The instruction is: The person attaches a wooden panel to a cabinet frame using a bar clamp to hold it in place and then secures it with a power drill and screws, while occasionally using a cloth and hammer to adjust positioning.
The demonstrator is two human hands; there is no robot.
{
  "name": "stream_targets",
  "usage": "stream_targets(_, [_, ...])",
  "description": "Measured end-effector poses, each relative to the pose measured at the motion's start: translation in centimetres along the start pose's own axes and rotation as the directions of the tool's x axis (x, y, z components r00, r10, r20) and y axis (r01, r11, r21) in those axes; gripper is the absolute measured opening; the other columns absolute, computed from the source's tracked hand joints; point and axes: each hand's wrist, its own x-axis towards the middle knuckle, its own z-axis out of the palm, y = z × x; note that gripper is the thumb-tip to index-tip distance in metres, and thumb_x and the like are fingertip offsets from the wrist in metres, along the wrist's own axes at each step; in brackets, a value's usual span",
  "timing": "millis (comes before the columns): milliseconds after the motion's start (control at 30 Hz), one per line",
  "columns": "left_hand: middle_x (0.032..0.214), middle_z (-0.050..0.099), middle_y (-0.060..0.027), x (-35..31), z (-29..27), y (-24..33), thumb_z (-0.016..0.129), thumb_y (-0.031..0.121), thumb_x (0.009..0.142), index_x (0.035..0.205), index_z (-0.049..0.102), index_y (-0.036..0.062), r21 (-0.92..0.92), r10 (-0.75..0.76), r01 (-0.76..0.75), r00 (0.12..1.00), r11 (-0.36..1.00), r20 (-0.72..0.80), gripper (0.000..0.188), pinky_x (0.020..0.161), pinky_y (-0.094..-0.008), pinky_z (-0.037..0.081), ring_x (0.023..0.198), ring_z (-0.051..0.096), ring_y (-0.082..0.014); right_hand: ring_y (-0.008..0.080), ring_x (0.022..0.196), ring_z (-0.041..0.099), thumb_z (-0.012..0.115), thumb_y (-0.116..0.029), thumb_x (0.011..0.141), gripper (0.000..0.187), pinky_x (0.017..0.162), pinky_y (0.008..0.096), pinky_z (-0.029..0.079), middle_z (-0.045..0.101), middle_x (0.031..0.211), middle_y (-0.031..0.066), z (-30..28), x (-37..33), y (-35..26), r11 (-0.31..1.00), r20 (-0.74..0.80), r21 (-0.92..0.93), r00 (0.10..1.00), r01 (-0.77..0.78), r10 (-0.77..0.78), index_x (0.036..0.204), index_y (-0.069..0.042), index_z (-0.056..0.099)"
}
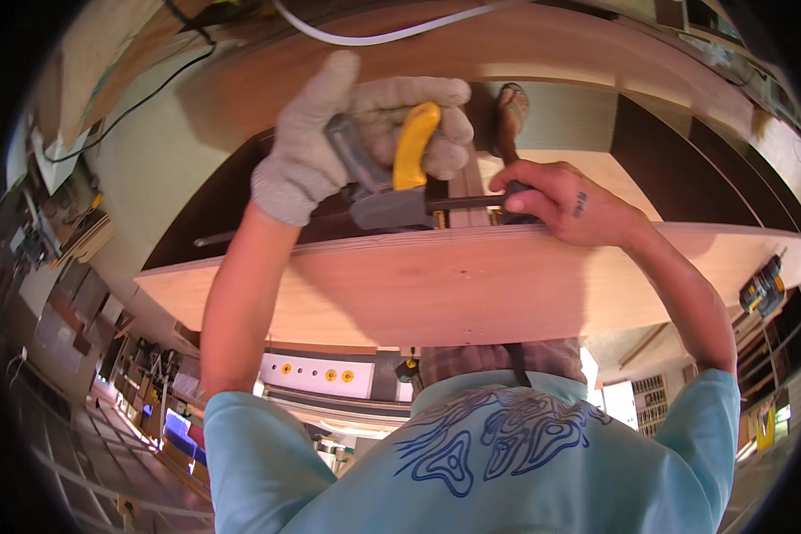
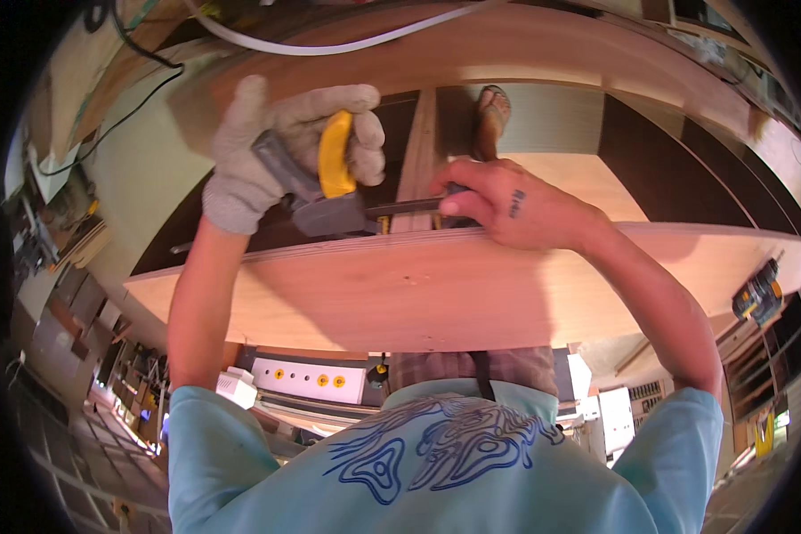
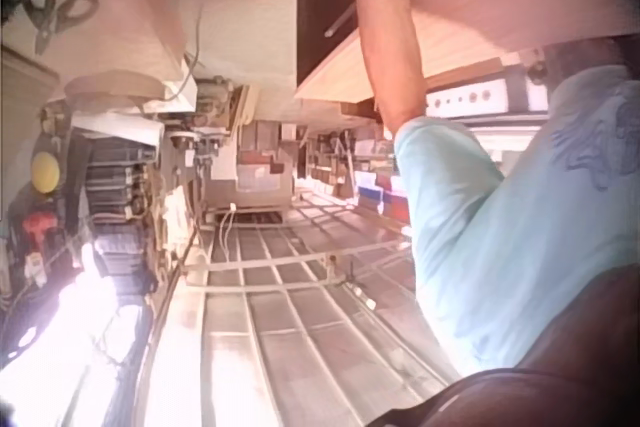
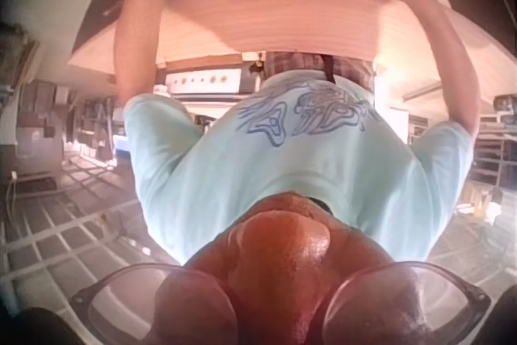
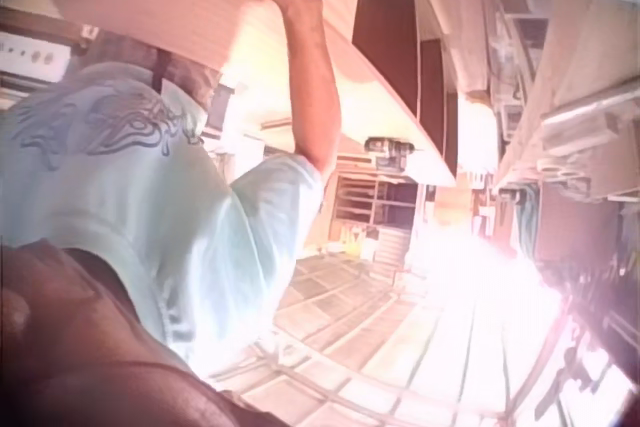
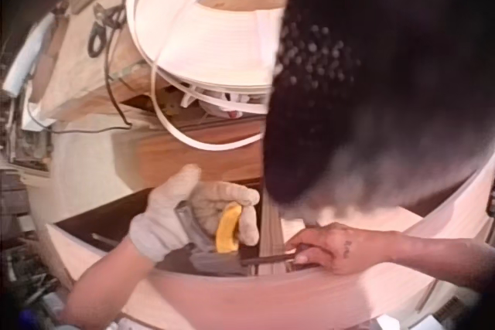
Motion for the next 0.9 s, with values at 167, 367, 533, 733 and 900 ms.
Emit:
stream_targets(167, [0.070,0.060,-0.0099,0.4,-0.9,-0.3,0.044,0.049,0.107,0.088,0.066,0.0045,0.097,0.092,-0.079,0.985,0.992,-0.143,0.054,0.067,-0.0415,0.051,0.060,0.059,-0.0252,0.0377,0.085,0.068,0.058,-0.025,0.104,0.027,0.080,0.0431,0.052,0.071,0.092,0.0199,0.3,-0.1,0.5,0.994,0.055,0.071,0.995,-0.087,0.083,0.116,-0.001,0.062])
stream_targets(367, [0.058,0.050,-0.0067,0.0,-0.2,-0.2,0.050,0.047,0.106,0.074,0.057,0.0088,0.062,0.144,-0.136,0.978,0.989,-0.152,0.050,0.054,-0.0393,0.047,0.047,0.048,-0.0209,0.0379,0.094,0.066,0.053,-0.035,0.106,0.036,0.085,0.0446,0.051,0.070,0.102,0.0210,-0.2,0.1,0.2,0.989,0.084,0.054,0.988,-0.138,0.133,0.119,-0.002,0.063])
stream_targets(533, [0.090,0.066,-0.0191,0.3,-1.5,-0.3,0.035,0.054,0.108,0.121,0.066,-0.0039,0.014,0.100,-0.102,0.987,0.995,0.128,0.067,0.081,-0.0453,0.054,0.081,0.065,-0.0302,0.0368,0.100,0.065,0.052,-0.037,0.107,0.039,0.087,0.0448,0.051,0.069,0.106,0.0206,-0.3,0.1,0.0,0.977,0.117,0.097,0.977,-0.191,0.179,0.120,-0.001,0.062])
stream_targets(733, [0.106,0.065,-0.0206,-0.4,-0.8,-0.8,0.025,0.069,0.104,0.146,0.046,-0.0098,-0.018,0.093,-0.091,0.961,0.996,0.261,0.092,0.096,-0.0491,0.048,0.099,0.064,-0.0334,0.0304,0.087,0.065,0.056,-0.036,0.106,0.039,0.081,0.0403,0.051,0.070,0.093,0.0179,0.0,-0.1,-0.6,0.985,0.092,0.123,0.990,-0.118,0.107,0.115,0.001,0.063])
stream_targets(900, [0.102,0.065,-0.0182,0.8,-2.8,-0.8,0.022,0.071,0.103,0.146,0.046,-0.0094,-0.034,0.060,-0.053,0.965,0.998,0.257,0.094,0.097,-0.0498,0.047,0.095,0.064,-0.0329,0.0379,0.090,0.068,0.055,-0.033,0.107,0.038,0.082,0.0444,0.053,0.068,0.098,0.0233,-0.3,0.5,-0.8,0.983,0.095,0.065,0.982,-0.170,0.163,0.111,0.004,0.064])
